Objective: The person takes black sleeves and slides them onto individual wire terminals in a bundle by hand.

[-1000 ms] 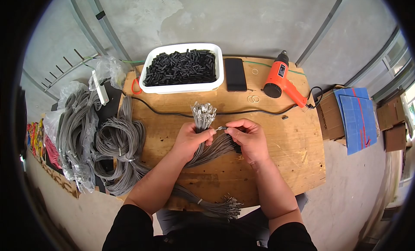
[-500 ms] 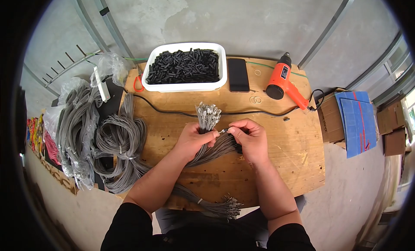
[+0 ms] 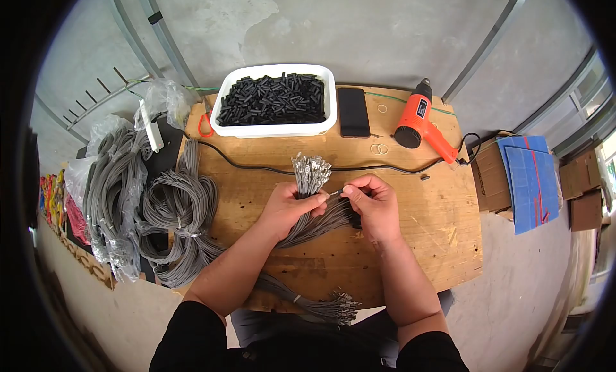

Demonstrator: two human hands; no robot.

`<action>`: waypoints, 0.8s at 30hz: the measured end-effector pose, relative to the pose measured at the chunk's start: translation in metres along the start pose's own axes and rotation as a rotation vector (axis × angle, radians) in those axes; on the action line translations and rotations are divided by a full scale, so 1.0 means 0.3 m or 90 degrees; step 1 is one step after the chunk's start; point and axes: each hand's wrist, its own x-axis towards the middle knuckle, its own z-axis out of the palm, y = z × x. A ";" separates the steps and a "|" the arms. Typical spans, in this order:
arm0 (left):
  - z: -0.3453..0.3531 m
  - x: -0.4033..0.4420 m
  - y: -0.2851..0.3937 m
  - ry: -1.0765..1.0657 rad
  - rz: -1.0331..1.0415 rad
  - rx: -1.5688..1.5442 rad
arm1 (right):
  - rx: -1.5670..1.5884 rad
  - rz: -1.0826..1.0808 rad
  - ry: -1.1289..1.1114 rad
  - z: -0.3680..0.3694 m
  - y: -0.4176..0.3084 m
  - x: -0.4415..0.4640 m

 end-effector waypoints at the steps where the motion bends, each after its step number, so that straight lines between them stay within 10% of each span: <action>1: -0.007 0.005 -0.009 -0.005 0.009 0.012 | 0.006 0.011 -0.009 -0.005 -0.003 0.001; 24: -0.007 0.001 0.000 -0.049 0.005 0.044 | 0.130 0.190 -0.085 -0.025 -0.012 0.001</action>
